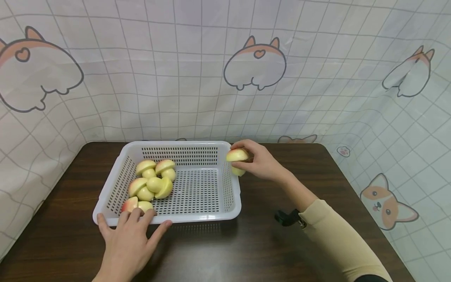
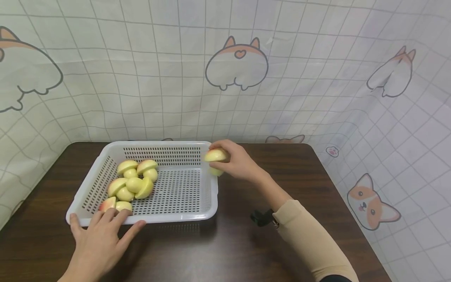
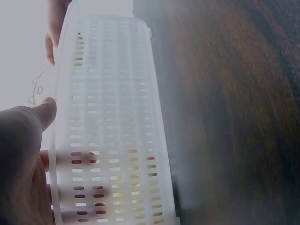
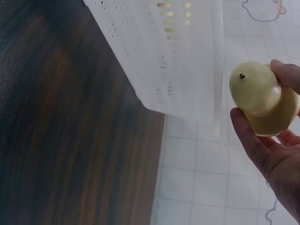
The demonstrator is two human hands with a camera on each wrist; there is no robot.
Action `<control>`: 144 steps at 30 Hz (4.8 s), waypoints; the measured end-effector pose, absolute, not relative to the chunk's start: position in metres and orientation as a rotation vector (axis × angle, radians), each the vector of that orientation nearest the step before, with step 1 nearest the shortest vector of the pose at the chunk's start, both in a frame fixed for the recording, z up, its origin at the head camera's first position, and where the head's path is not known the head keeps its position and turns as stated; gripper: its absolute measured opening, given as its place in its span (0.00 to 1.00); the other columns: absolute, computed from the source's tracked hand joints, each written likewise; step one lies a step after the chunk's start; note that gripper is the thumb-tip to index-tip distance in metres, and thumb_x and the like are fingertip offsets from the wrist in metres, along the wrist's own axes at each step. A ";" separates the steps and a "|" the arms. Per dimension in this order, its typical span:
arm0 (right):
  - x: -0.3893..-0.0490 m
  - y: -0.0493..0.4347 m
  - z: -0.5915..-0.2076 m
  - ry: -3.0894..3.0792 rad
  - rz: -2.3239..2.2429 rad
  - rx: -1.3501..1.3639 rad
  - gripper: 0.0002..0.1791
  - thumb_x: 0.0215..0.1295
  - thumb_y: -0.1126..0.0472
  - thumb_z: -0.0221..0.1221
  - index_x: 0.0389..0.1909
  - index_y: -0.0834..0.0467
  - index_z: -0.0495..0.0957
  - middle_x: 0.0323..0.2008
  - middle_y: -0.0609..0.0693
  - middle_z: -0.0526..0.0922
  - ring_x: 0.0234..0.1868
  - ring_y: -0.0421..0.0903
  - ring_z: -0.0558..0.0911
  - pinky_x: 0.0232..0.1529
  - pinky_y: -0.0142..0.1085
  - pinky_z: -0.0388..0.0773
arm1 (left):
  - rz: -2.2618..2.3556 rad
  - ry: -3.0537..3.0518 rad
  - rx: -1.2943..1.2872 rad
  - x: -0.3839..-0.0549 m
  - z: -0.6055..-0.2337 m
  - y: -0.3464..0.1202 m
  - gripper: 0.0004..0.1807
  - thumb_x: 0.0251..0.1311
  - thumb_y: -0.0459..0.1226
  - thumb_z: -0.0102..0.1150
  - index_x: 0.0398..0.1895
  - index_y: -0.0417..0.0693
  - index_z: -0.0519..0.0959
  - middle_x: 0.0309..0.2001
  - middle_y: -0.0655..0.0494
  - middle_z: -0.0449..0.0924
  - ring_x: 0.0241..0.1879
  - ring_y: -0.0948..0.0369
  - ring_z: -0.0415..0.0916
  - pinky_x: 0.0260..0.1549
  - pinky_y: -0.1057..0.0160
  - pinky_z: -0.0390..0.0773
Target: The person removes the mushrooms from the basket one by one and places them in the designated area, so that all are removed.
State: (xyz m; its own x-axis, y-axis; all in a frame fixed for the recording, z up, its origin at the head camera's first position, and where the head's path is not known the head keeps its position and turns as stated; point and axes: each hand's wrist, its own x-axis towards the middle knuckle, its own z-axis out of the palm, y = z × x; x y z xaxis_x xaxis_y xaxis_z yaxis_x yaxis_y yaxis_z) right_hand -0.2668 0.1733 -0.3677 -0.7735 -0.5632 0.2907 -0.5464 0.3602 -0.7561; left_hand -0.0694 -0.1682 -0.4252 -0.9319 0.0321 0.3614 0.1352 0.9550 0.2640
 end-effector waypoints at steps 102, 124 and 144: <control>-0.316 0.224 -0.458 2.678 -1.195 -0.682 0.25 0.66 0.58 0.70 0.61 0.61 0.77 0.51 0.55 0.81 0.42 0.49 0.79 0.41 0.43 0.77 | -0.406 -2.805 -0.088 -0.070 -0.422 -0.167 0.31 0.65 0.66 0.57 0.49 0.49 0.80 0.41 0.48 0.75 0.57 0.38 0.69 0.56 0.16 0.27; -0.316 0.241 -0.455 2.713 -1.158 -0.610 0.28 0.67 0.53 0.70 0.63 0.60 0.75 0.55 0.57 0.81 0.51 0.55 0.81 0.44 0.44 0.77 | -0.406 -2.750 -0.106 -0.072 -0.425 -0.166 0.30 0.64 0.65 0.58 0.48 0.49 0.79 0.40 0.48 0.74 0.56 0.38 0.70 0.57 0.16 0.29; -0.316 0.237 -0.457 2.692 -1.246 -0.624 0.26 0.66 0.57 0.71 0.61 0.60 0.76 0.54 0.55 0.82 0.53 0.54 0.81 0.49 0.45 0.74 | -0.404 -2.783 -0.097 -0.072 -0.425 -0.167 0.30 0.65 0.65 0.57 0.47 0.49 0.79 0.40 0.48 0.75 0.56 0.37 0.70 0.57 0.16 0.27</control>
